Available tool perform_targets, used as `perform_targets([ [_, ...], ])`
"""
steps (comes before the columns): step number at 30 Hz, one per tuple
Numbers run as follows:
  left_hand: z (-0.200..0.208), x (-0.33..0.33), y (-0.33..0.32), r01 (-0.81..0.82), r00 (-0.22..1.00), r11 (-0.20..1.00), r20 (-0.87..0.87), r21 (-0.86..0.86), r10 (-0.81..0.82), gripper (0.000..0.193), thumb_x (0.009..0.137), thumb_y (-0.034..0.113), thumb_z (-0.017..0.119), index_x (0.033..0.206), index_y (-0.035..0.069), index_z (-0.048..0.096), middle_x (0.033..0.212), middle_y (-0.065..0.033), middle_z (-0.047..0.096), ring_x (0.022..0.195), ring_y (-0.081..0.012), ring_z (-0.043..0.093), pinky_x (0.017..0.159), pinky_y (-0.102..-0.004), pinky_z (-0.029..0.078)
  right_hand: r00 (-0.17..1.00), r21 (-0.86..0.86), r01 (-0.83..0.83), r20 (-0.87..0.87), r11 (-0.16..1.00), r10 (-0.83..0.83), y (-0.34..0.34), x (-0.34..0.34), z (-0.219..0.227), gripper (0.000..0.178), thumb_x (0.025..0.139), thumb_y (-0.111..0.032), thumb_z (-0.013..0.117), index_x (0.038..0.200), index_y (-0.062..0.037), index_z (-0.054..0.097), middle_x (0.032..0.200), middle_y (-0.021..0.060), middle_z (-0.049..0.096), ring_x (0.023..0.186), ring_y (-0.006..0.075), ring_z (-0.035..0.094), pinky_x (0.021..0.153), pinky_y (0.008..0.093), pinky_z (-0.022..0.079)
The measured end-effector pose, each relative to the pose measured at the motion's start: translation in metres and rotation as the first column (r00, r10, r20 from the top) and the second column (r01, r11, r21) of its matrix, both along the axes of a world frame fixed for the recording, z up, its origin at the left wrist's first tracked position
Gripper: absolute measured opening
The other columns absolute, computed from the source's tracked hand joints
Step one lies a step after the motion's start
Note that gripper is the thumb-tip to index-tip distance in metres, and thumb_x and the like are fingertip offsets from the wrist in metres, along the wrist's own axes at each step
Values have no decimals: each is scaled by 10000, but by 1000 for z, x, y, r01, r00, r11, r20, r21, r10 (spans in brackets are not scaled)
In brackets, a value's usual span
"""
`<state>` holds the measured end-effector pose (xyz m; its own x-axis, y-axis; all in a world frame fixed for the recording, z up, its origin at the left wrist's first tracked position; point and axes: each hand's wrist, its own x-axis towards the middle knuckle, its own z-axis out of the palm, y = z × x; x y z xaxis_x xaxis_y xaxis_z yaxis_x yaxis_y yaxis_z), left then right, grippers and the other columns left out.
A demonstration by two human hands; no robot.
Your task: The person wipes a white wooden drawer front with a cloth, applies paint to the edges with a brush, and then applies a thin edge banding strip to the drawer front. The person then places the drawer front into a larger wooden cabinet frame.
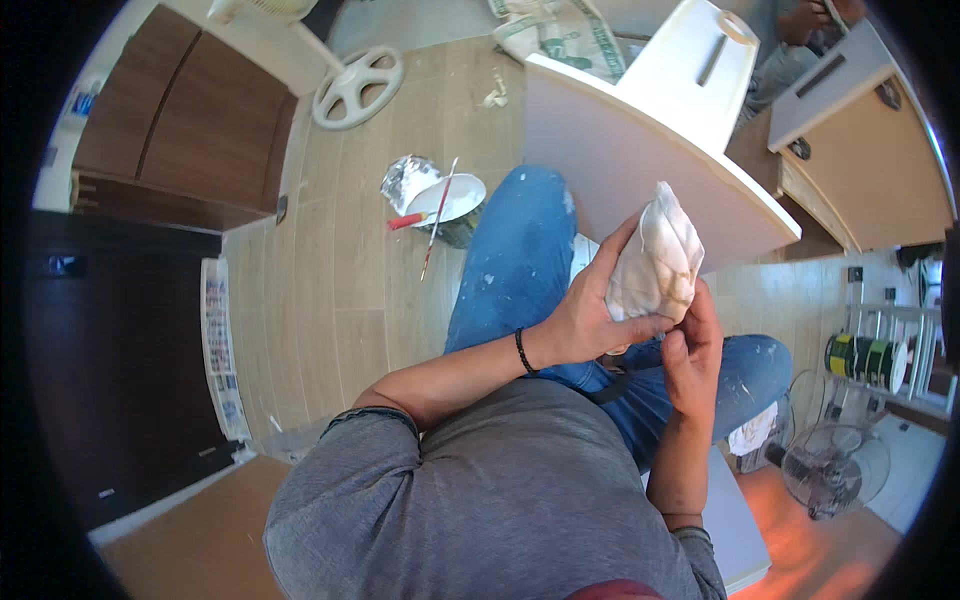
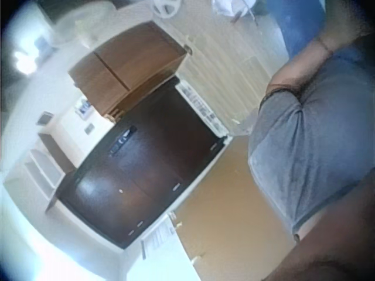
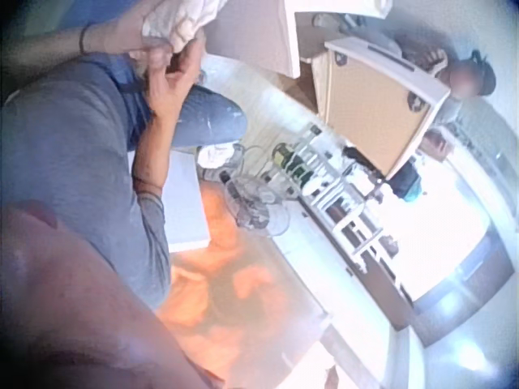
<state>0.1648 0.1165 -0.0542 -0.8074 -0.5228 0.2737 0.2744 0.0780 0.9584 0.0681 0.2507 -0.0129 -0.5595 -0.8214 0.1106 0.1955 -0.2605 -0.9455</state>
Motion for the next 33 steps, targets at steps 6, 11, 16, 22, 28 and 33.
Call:
perform_targets([
  [6, -16, 31, -23, -124, 992, 967, 35, 223, 119, 701, 951, 169, 740, 1538, 6, 393, 1442, -175, 547, 1337, -244, 543, 1119, -402, 432, 983, 130, -45, -168, 990, 67, -1, -14, 7, 575, 942, -323, 769, 1364, 27, 594, 1308, 164, 675, 1213, 277, 648, 1043, 400, 480],
  [11, -39, 45, -52, -342, 924, 936, 210, 77, 321, 533, 1078, 386, 450, 1442, -4, 468, 1203, -169, 664, 1029, -266, 664, 878, -399, 538, 975, 183, 166, -175, 969, -135, 47, -40, 10, 328, 993, -172, 677, 1279, -11, 666, 1240, 142, 725, 1127, 223, 693, 999, 388, 533],
  [16, -39, 23, -54, -50, 976, 979, 219, 199, 5, 631, 1109, 521, 362, 1436, -11, 450, 1265, -196, 629, 1055, -318, 680, 893, -427, 569, 944, 105, 74, -329, 992, -35, 25, -25, 7, 574, 905, -288, 805, 1383, -50, 597, 1338, 183, 639, 1194, 294, 643, 992, 414, 517],
  [22, -3, -50, 6, 292, 942, 842, 288, -454, -172, 868, 1047, 678, 375, 1550, -30, 371, 1489, -213, 458, 1352, -331, 509, 1106, -483, 430, 731, -117, 519, -451, 846, -511, 66, -26, -1, 502, 881, -219, 821, 1286, -5, 617, 1370, 203, 590, 1210, 314, 627, 1012, 408, 496],
  [28, 42, -97, 58, 553, 804, 701, 70, -451, -590, 697, 1096, 523, 419, 1572, 14, 396, 1550, -190, 414, 1263, -277, 566, 972, -400, 525, 553, 60, 831, 12, 552, -833, 184, -8, 27, 400, 919, -109, 758, 1295, -35, 645, 1201, 44, 714, 1086, 138, 668, 958, 314, 543],
  [33, 32, -115, 40, 535, 842, 757, 159, -376, -516, 439, 1134, 264, 446, 1485, 12, 527, 1390, -162, 590, 1159, -224, 617, 931, -360, 526, 183, 264, 956, -179, 132, -967, 284, 6, 9, 427, 926, -88, 692, 1331, 9, 598, 1195, 97, 709, 1024, 170, 703, 896, 328, 583],
])
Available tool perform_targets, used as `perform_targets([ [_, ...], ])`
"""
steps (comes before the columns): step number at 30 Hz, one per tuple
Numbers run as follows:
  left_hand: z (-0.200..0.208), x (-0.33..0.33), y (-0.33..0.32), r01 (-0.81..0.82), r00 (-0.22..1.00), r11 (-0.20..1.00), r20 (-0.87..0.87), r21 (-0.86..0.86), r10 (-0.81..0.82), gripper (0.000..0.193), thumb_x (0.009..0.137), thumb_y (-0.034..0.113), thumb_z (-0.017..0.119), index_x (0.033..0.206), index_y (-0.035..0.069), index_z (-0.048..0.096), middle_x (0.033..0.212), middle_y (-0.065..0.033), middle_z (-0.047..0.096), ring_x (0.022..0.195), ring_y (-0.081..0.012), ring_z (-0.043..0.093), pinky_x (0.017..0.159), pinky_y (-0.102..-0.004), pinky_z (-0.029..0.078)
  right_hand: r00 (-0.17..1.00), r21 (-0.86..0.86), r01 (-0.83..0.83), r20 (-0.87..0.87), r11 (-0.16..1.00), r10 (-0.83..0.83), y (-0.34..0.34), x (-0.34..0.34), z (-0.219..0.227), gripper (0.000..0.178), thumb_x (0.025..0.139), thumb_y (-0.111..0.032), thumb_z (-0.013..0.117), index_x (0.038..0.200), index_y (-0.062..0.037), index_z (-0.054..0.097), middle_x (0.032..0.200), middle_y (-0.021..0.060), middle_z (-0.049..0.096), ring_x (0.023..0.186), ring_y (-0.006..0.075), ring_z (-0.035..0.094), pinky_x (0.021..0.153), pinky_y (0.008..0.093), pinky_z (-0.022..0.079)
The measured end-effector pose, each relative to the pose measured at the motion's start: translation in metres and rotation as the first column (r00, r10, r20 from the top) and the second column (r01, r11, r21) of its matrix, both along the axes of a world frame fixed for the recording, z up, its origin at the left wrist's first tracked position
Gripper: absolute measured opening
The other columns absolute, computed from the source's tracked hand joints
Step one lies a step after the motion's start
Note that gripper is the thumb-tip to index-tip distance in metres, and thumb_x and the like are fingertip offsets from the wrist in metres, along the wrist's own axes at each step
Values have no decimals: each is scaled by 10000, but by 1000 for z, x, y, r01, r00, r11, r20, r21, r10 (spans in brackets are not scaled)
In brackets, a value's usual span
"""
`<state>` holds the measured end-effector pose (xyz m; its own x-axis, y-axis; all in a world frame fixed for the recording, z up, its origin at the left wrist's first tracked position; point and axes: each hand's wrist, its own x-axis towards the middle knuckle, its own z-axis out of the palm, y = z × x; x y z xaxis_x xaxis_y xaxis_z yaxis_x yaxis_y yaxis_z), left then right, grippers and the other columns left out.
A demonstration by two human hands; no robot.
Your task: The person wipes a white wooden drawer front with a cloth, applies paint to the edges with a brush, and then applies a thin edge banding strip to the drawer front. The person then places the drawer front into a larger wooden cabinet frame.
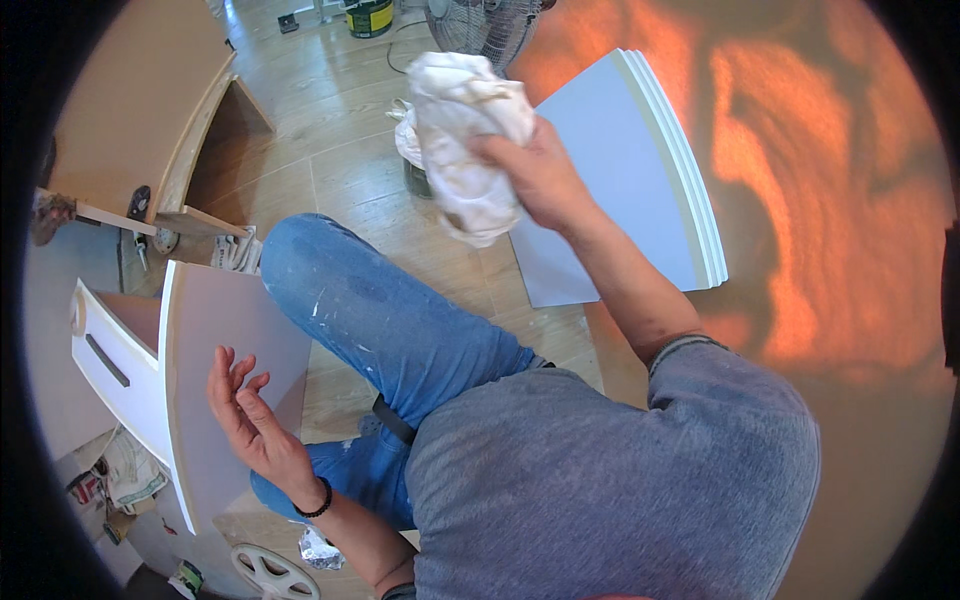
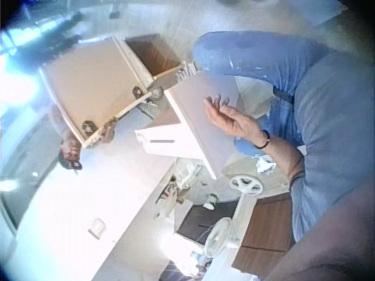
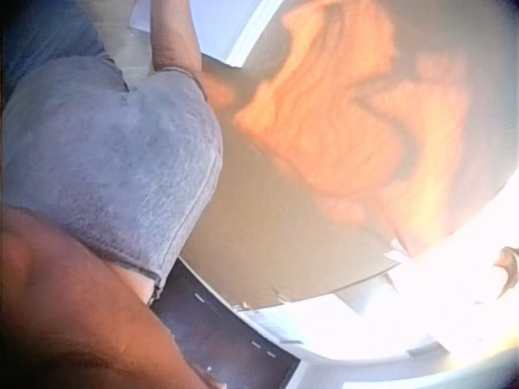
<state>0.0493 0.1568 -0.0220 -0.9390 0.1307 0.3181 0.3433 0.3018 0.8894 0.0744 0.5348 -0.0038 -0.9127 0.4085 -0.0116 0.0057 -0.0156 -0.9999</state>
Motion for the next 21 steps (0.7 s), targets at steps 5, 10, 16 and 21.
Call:
perform_targets([
  [5, -19, -5, -28, -75, 985, 997, 160, 27, 70, 385, 1122, 224, 491, 1436, 23, 585, 1270, -123, 664, 1083, -170, 633, 880, -326, 520, 964, 83, 245, 85, 966, -252, 61, 29, -27, 475, 875, -35, 674, 1338, 26, 585, 1166, 133, 707, 1017, 207, 710, 876, 356, 588],
  [10, -39, -7, -32, -98, 966, 993, 244, 59, 81, 356, 1109, 206, 529, 1404, 26, 618, 1184, -104, 697, 1017, -150, 651, 863, -302, 519, 932, -55, 350, 119, 935, -342, 108, 47, -17, 498, 903, -1, 640, 1382, 58, 517, 1257, 182, 672, 1091, 268, 715, 954, 393, 594],
  [16, -52, -3, -32, -119, 952, 991, 290, 62, 96, 362, 1106, 225, 540, 1389, 17, 628, 1149, -90, 696, 981, -135, 649, 838, -284, 517, 898, -114, 345, 331, 932, -292, 122, 23, -129, 447, 965, -91, 702, 1362, 55, 556, 1222, 162, 703, 1071, 265, 719, 911, 410, 591],
  [21, -61, 13, -53, -179, 929, 984, 332, 10, 166, 372, 1106, 241, 544, 1383, 8, 629, 1134, -82, 696, 952, -125, 642, 832, -280, 518, 932, -409, 346, 256, 844, -258, 115, -20, -183, 429, 1029, -74, 589, 1423, 61, 487, 1362, 196, 629, 1174, 306, 680, 989, 447, 581],
])
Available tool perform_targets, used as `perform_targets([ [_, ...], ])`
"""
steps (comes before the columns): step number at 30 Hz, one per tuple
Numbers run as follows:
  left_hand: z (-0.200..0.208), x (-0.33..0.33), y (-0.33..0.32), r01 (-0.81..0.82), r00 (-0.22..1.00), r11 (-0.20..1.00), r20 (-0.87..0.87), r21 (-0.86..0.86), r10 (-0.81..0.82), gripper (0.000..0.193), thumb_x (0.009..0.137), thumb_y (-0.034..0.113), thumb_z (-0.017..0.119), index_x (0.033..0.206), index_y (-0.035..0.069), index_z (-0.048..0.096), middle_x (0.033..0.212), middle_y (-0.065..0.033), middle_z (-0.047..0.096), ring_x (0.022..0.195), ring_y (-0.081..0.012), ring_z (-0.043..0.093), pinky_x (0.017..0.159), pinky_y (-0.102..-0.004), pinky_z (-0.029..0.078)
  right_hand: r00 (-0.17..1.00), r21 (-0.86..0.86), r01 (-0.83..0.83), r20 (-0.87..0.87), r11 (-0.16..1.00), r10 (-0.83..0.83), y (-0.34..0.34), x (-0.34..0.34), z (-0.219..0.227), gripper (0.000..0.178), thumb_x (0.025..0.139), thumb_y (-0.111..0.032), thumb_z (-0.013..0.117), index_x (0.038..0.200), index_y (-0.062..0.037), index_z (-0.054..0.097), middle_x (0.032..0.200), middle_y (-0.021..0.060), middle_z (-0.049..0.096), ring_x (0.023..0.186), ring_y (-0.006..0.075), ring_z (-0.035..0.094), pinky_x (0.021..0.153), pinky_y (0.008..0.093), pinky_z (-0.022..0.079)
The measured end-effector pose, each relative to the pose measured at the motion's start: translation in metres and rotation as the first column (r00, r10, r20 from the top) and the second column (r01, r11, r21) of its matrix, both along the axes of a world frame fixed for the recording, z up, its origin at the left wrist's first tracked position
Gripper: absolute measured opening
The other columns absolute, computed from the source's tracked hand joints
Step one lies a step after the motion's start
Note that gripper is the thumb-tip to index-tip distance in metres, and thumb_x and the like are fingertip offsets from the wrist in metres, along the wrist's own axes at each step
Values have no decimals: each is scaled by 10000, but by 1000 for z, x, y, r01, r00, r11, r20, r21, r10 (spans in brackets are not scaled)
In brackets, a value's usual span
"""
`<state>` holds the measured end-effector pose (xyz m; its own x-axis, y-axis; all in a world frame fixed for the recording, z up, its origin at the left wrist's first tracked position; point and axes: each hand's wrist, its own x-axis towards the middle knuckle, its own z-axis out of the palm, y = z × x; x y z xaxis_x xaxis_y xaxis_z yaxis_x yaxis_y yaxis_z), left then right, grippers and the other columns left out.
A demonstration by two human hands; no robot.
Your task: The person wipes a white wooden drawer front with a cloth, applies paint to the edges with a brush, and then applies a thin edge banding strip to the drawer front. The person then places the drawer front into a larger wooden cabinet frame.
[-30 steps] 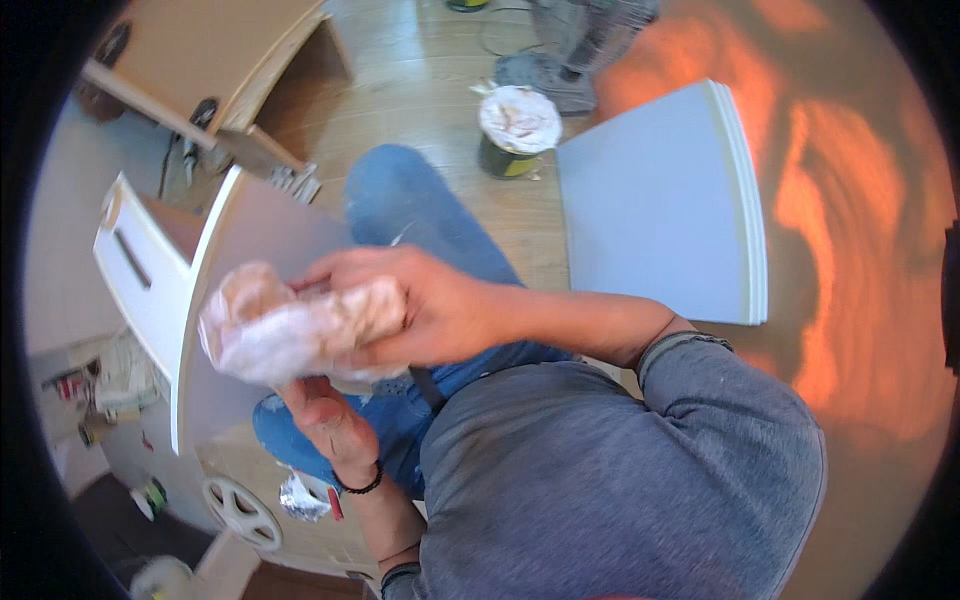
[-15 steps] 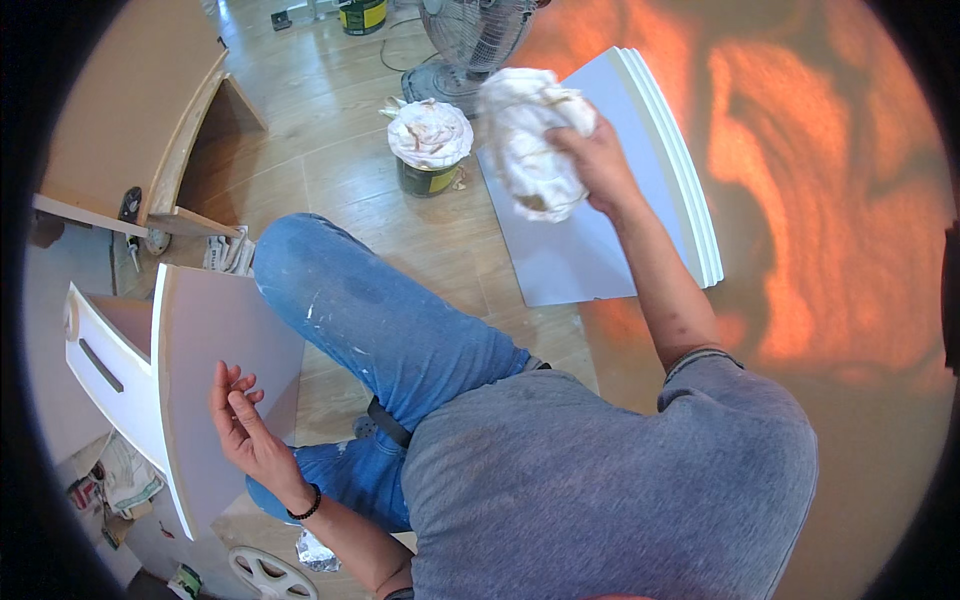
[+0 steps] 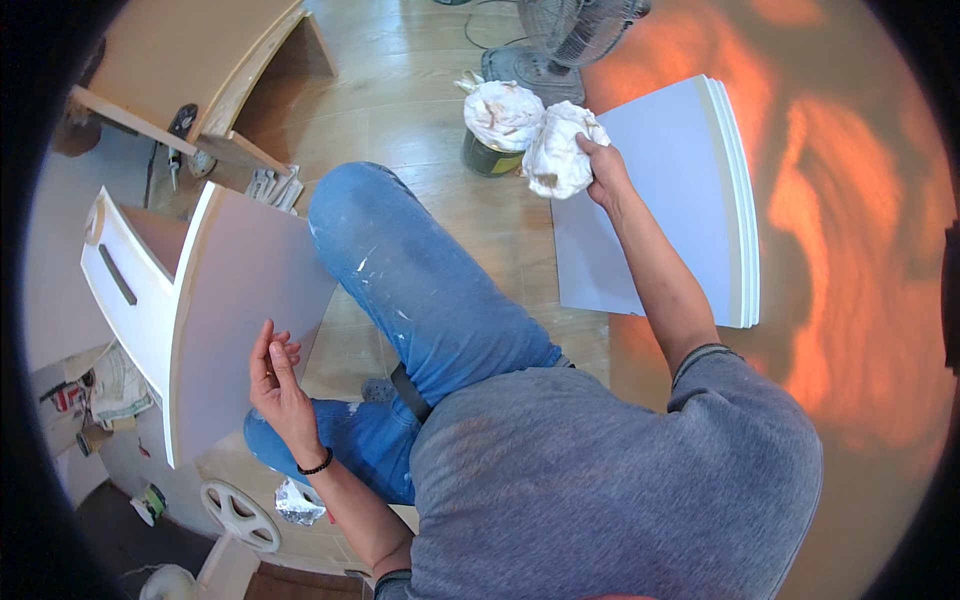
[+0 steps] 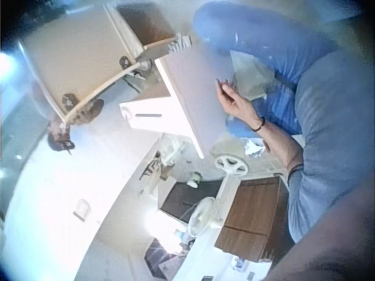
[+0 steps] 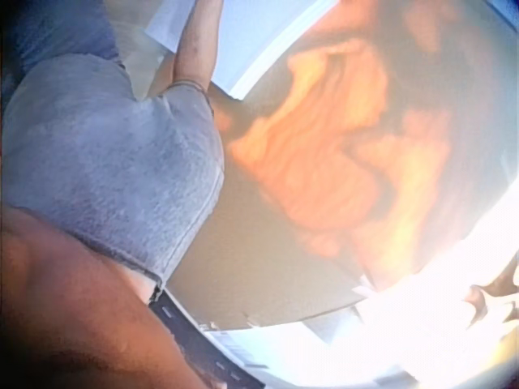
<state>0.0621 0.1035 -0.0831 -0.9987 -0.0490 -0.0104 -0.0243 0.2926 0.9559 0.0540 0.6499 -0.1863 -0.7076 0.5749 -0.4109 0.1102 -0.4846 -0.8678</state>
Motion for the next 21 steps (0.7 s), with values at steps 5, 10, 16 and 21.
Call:
perform_targets([
  [5, -13, 19, -23, -81, 994, 996, 65, -47, 84, 376, 1103, 245, 551, 1383, 5, 625, 1131, -84, 696, 945, -113, 639, 832, -271, 518, 993, -198, -42, -119, 979, 19, -11, -51, -18, 477, 1062, -109, 532, 1496, 43, 404, 1438, 218, 571, 1273, 352, 623, 1081, 480, 534],
  [10, -26, 29, -26, -110, 988, 994, 111, -18, 111, 360, 1103, 237, 554, 1375, 16, 633, 1110, -77, 702, 941, -107, 630, 832, -267, 509, 983, -227, -110, -166, 968, 73, -12, -69, -30, 450, 1042, -81, 568, 1455, 59, 458, 1400, 214, 603, 1237, 353, 646, 1057, 485, 551],
  [16, -30, 39, -29, -110, 980, 990, 155, -83, 122, 395, 1102, 274, 555, 1385, 6, 623, 1116, -76, 697, 934, -108, 624, 833, -268, 510, 958, -118, -280, 23, 953, 285, -53, -20, -32, 513, 1001, -127, 668, 1447, 41, 477, 1355, 176, 648, 1189, 295, 682, 1028, 440, 566],
  [21, -36, 26, -28, -79, 978, 985, 179, -153, 107, 400, 1100, 283, 557, 1377, 3, 631, 1111, -78, 698, 945, -117, 631, 841, -276, 509, 934, -267, -217, 223, 939, 280, -61, 43, -154, 506, 983, -98, 689, 1443, 4, 505, 1352, 178, 650, 1175, 298, 688, 1006, 457, 575],
])
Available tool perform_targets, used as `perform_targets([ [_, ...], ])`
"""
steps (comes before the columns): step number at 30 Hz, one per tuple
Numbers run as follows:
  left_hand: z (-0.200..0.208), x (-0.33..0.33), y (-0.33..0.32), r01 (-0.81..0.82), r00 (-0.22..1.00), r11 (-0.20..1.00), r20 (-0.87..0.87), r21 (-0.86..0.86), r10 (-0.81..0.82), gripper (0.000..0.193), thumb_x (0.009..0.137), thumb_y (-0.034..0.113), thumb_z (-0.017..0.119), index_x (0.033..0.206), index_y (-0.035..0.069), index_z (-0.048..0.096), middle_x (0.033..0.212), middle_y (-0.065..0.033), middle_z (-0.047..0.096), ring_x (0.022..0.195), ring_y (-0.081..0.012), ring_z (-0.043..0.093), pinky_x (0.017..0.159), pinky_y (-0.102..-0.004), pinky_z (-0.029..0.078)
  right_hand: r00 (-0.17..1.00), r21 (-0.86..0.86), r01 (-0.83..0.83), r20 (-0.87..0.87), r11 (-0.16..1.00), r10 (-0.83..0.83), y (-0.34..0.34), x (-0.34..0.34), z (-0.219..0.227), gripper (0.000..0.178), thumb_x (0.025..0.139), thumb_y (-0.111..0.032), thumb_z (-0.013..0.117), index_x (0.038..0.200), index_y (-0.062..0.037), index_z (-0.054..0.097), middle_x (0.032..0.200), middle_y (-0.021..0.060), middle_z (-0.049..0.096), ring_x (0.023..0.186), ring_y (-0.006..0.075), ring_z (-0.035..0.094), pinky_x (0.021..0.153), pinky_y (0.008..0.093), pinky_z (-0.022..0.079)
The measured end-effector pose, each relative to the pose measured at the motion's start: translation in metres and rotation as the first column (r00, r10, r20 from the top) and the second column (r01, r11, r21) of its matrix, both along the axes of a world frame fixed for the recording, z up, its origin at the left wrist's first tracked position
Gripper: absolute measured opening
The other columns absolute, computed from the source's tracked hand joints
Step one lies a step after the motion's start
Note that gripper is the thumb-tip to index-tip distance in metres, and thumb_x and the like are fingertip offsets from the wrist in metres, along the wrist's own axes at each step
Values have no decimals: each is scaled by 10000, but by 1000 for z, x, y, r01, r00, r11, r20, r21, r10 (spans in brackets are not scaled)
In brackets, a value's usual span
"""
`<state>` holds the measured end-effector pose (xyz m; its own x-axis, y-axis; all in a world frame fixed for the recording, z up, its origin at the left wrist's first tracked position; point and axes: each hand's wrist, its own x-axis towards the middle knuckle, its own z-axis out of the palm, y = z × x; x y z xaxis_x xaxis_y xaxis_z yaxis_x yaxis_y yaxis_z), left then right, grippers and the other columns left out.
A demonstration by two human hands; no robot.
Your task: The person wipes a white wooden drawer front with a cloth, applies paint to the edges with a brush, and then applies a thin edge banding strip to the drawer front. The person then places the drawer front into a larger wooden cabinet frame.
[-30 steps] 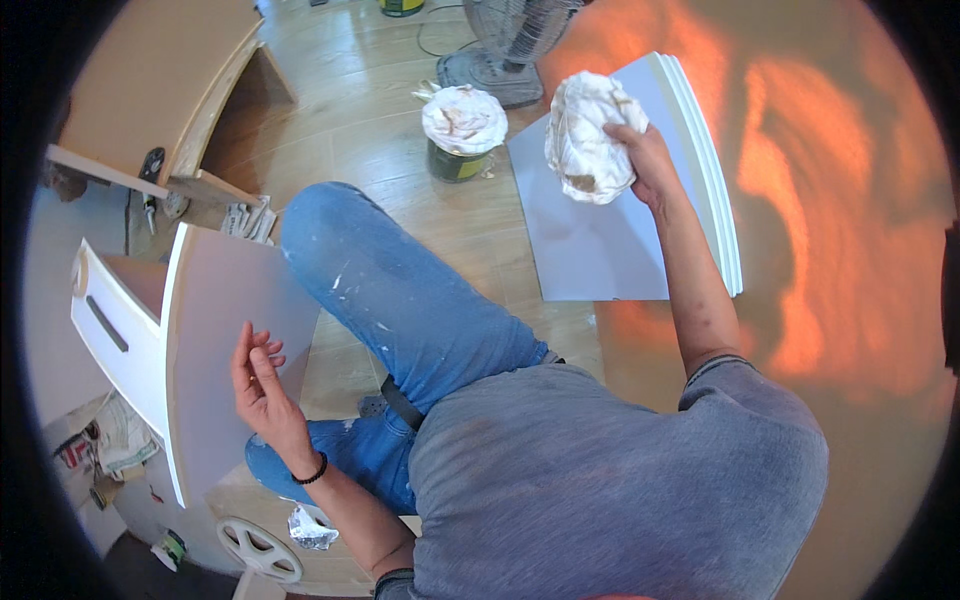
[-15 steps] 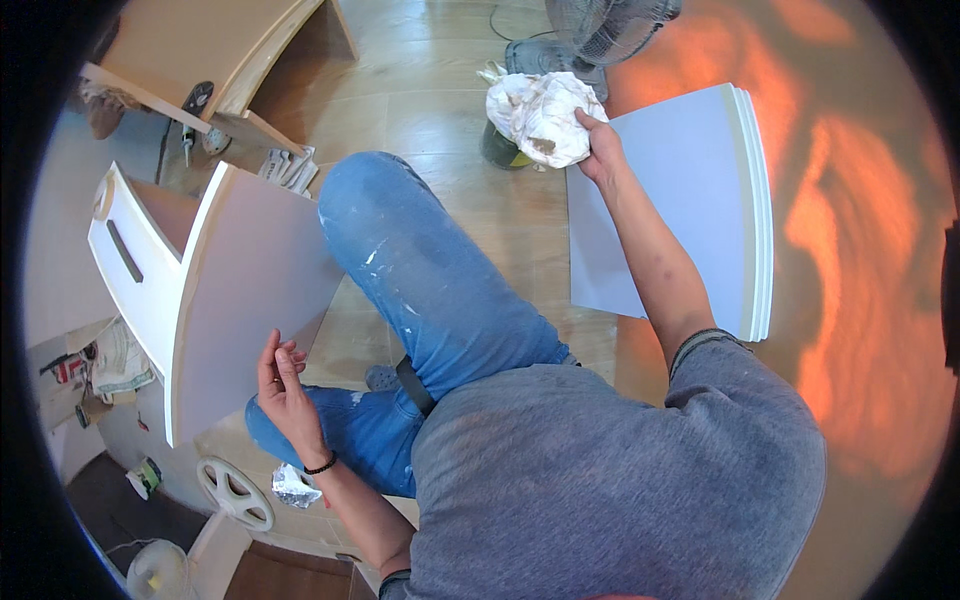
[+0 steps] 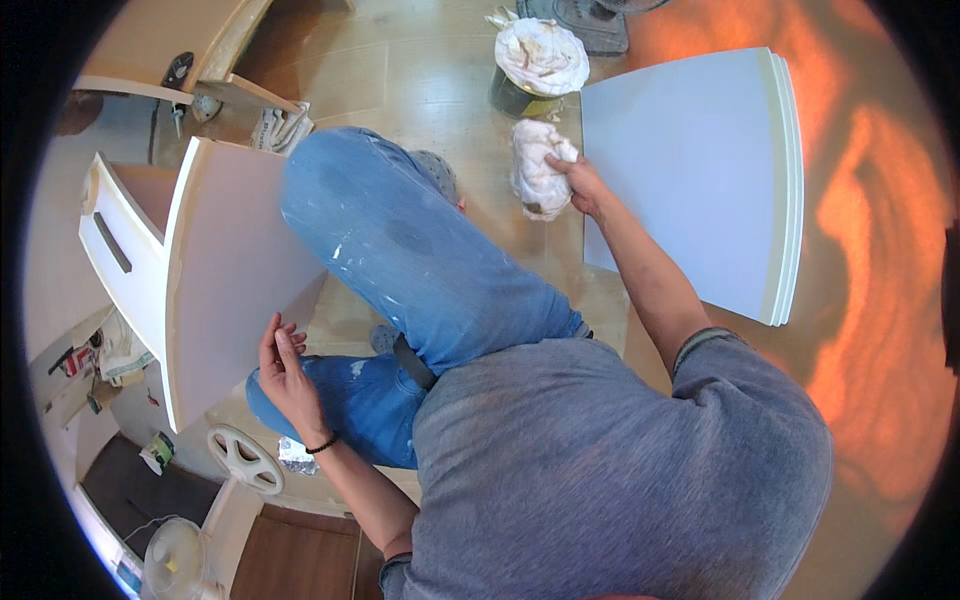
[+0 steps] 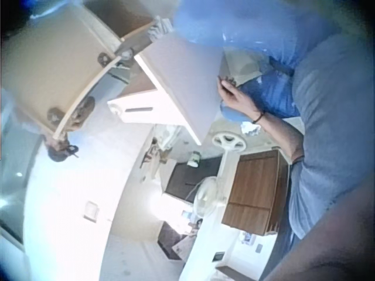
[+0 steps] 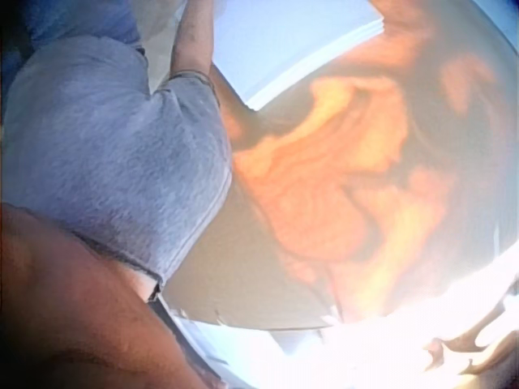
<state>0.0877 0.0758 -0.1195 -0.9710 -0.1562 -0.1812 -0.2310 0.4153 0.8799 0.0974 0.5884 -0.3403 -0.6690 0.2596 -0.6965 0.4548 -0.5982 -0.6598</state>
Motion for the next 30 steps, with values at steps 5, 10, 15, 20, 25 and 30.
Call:
perform_targets([
  [5, 4, 0, 2, -2, 1000, 998, -21, -60, 1, 381, 1094, 273, 570, 1367, 19, 647, 1098, -77, 707, 942, -126, 645, 850, -283, 514, 946, -220, -180, 229, 959, 230, -24, 43, -59, 508, 993, -125, 682, 1454, -5, 508, 1325, 160, 668, 1163, 299, 684, 1021, 474, 559],
  [10, 1, 5, -5, -34, 999, 989, -6, -145, 34, 348, 1087, 240, 582, 1349, 25, 662, 1044, -75, 720, 912, -120, 655, 823, -285, 534, 846, 624, -492, 507, 606, 165, -24, 83, -117, 588, 882, -219, 785, 1399, -20, 590, 1297, 188, 687, 1174, 298, 668, 988, 424, 537],
  [15, 7, 14, -13, -229, 969, 973, -101, -16, 227, 341, 1081, 232, 596, 1328, 7, 666, 1034, -76, 719, 905, -122, 660, 802, -270, 537, 980, 876, -138, 52, 462, 194, -34, 0, -20, 287, 966, -236, 725, 1145, -12, 732, 1069, 122, 754, 1009, 226, 709, 912, 338, 538],
  [20, -11, -1, -28, -365, 916, 907, -95, 211, 390, 335, 1074, 250, 608, 1302, 14, 672, 1004, -53, 714, 849, -106, 654, 745, -251, 524, 776, 729, 170, -513, 663, 366, -138, -138, 184, 252, 995, -185, 702, 1122, 31, 724, 972, 95, 749, 892, 132, 682, 859, 270, 532],
  [25, -45, -16, -29, -381, 914, 866, -11, 323, 406, 312, 1071, 233, 607, 1284, 18, 684, 969, -49, 714, 815, -100, 650, 725, -249, 523, 565, 796, 25, -511, 605, 648, -236, -213, 273, 276, 953, -214, 734, 1101, 18, 745, 922, 111, 767, 843, 178, 720, 791, 313, 567],
  [30, -65, -18, -26, -264, 962, 943, -11, 204, 272, 322, 1066, 259, 614, 1292, 42, 685, 968, -39, 704, 823, -97, 645, 728, -255, 531, 581, 820, 11, -471, 573, 664, -289, -245, 257, 262, 934, -171, 745, 1073, 51, 738, 920, 132, 764, 835, 204, 718, 794, 332, 571],
])
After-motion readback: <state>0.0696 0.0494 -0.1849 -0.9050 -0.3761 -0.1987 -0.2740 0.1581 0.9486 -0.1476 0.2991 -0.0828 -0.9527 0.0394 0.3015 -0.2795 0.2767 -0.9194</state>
